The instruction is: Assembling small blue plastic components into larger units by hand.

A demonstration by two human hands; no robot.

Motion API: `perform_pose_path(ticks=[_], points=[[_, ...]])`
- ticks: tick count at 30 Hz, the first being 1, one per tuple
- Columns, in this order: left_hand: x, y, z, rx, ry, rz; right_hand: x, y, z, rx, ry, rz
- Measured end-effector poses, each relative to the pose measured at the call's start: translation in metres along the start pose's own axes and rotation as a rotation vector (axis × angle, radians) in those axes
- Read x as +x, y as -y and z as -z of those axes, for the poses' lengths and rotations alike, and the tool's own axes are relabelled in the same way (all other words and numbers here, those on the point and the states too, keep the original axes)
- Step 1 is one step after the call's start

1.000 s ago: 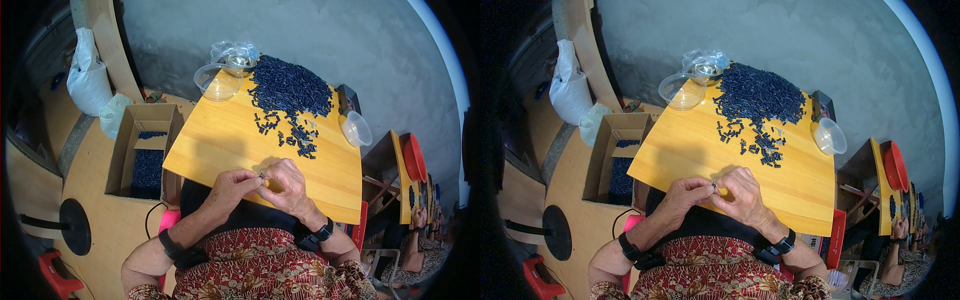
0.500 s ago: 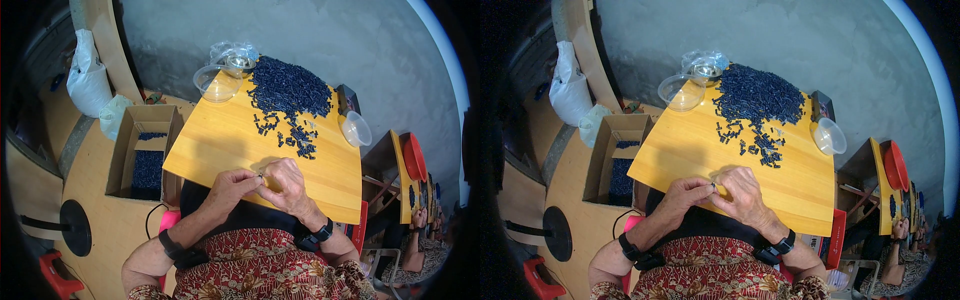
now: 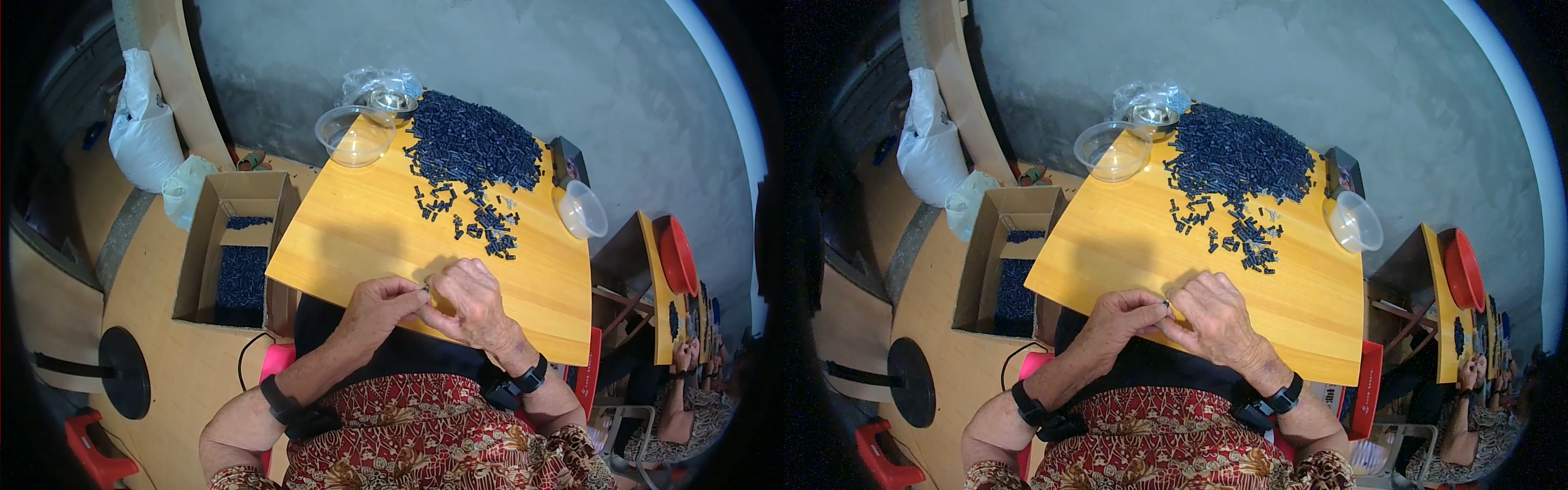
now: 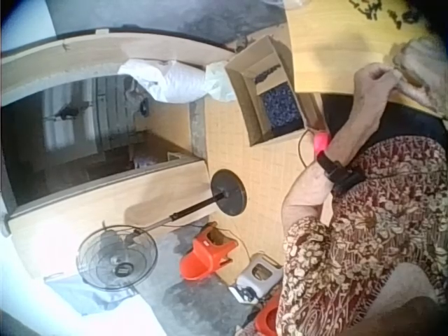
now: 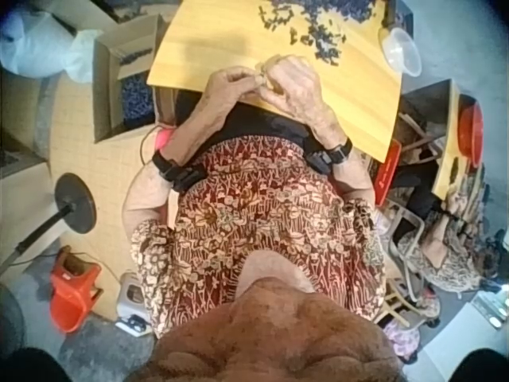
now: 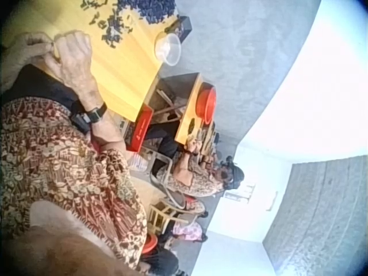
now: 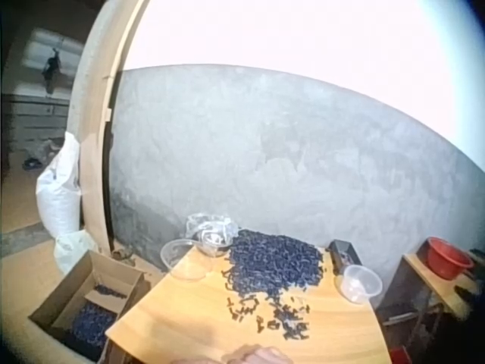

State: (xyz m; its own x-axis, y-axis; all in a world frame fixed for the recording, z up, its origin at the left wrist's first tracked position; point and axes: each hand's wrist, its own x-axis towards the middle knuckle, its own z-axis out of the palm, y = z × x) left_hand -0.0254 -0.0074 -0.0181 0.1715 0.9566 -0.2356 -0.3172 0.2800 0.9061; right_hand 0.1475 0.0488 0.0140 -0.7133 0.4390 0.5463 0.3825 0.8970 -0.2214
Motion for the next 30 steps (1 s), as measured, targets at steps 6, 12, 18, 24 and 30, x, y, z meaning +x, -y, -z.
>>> perform_pose_path(ticks=[6,12,18,24,30], points=[[-0.001,0.001,0.0,0.045,-0.001,-0.017,-0.005,0.001,-0.007,0.005,-0.055,0.031],[-0.002,0.0,-0.001,0.072,-0.01,-0.022,-0.007,0.002,-0.01,0.079,-0.101,0.019],[0.0,0.001,0.001,0.034,-0.001,-0.02,-0.007,0.002,-0.009,0.095,-0.082,0.024],[0.001,-0.007,-0.004,0.005,-0.053,-0.05,-0.004,-0.001,-0.012,0.069,-0.101,-0.012],[0.007,-0.001,-0.016,-0.023,-0.105,-0.245,0.004,0.01,-0.026,0.179,-0.111,0.0]])
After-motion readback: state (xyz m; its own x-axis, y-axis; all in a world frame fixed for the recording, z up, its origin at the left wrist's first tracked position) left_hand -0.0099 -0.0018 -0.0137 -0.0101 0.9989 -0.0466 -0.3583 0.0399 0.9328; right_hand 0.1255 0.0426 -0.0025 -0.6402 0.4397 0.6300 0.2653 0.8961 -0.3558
